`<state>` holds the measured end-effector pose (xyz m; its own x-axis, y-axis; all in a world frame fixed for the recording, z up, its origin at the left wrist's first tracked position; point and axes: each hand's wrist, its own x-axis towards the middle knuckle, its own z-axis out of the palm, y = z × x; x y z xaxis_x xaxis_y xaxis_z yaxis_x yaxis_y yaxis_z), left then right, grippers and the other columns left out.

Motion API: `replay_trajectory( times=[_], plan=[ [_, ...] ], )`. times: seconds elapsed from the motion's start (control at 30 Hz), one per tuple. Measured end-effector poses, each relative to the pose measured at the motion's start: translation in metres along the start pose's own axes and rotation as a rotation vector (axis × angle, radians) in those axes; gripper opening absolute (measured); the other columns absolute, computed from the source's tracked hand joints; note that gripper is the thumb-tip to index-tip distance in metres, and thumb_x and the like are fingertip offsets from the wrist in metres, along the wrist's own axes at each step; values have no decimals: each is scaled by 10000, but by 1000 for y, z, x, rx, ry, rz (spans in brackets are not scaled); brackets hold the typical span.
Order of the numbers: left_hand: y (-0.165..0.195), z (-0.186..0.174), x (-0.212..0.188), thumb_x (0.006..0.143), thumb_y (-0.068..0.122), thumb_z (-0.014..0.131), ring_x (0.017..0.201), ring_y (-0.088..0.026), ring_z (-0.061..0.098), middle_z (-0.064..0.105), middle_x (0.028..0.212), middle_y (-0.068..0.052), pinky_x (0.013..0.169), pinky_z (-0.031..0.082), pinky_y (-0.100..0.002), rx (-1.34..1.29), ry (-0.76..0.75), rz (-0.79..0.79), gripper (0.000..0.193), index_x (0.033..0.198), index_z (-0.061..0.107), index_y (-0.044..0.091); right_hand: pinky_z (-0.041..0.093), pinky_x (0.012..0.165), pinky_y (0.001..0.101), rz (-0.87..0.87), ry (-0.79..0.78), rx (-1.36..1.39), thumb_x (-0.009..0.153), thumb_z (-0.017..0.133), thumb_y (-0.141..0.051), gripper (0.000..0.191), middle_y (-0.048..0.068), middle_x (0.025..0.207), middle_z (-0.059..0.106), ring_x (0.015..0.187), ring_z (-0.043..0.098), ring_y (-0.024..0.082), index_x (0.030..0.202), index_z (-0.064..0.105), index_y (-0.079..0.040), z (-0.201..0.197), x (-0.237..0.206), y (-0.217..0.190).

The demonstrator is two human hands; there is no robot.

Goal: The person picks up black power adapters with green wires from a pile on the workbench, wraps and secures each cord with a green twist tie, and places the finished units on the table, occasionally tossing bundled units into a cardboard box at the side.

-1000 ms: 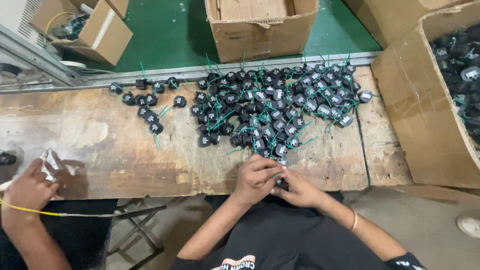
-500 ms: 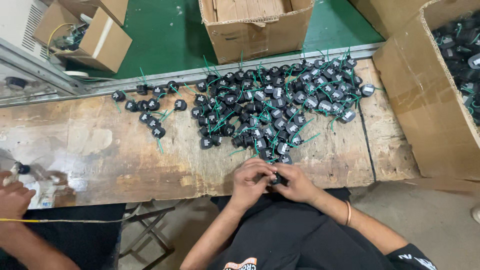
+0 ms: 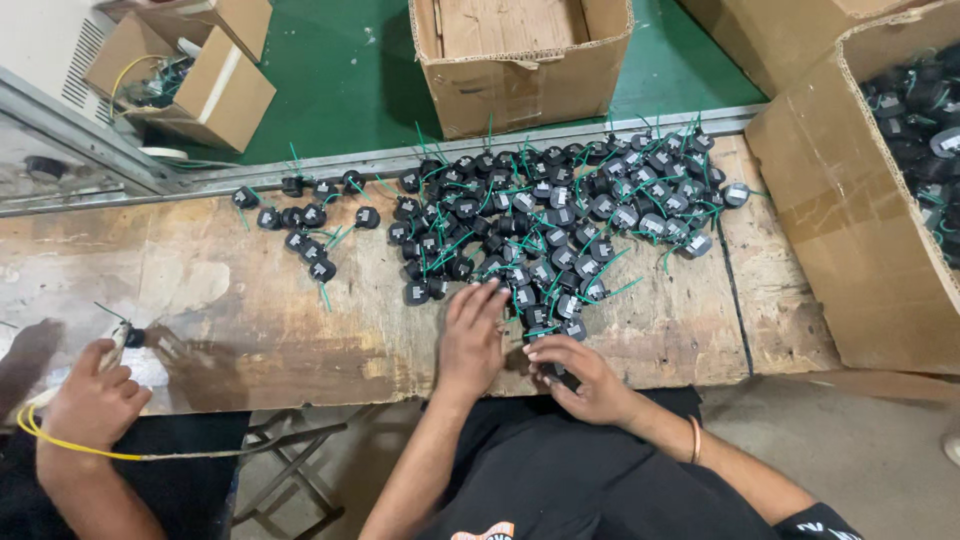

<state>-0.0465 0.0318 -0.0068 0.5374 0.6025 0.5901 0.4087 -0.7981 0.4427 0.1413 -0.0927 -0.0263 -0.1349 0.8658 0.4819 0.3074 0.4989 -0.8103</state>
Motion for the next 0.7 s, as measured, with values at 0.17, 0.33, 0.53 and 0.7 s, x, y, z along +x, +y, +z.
replay_trajectory(
  times=[0.17, 0.33, 0.53, 0.7],
  plan=[
    [1, 5, 0, 764, 112, 784, 1264, -331, 579, 682, 1306, -52, 1054, 484, -446, -68, -36, -96, 359, 1111, 692, 111, 588, 947, 381, -15, -36, 7, 872, 661, 42, 318, 162, 1257, 662, 1139, 699, 307, 1182, 643, -29, -3, -3, 2],
    [1, 2, 2, 789, 206, 831, 1217, -370, 556, 647, 1260, -114, 1003, 468, -467, -12, 60, -195, 417, 1144, 670, 58, 596, 917, 375, 12, -32, 41, 873, 692, 20, 283, 138, 1192, 684, 1075, 724, 289, 1150, 665, -32, -6, -3, 6],
    [5, 8, -3, 766, 133, 797, 1145, -370, 619, 701, 1179, -120, 969, 490, -451, 57, 76, -195, 262, 978, 651, 85, 586, 930, 380, 10, -34, 30, 863, 716, 16, 254, 123, 1156, 701, 1074, 728, 281, 1112, 684, -25, -6, -2, 5],
    [-7, 3, -20, 749, -9, 742, 1011, -345, 662, 704, 1029, -129, 915, 514, -422, -75, 195, -373, 269, 1010, 692, 37, 584, 918, 372, 17, -38, 83, 847, 708, 25, 279, 129, 1160, 702, 1064, 727, 277, 1121, 686, -18, -10, -4, 8]
  ],
)
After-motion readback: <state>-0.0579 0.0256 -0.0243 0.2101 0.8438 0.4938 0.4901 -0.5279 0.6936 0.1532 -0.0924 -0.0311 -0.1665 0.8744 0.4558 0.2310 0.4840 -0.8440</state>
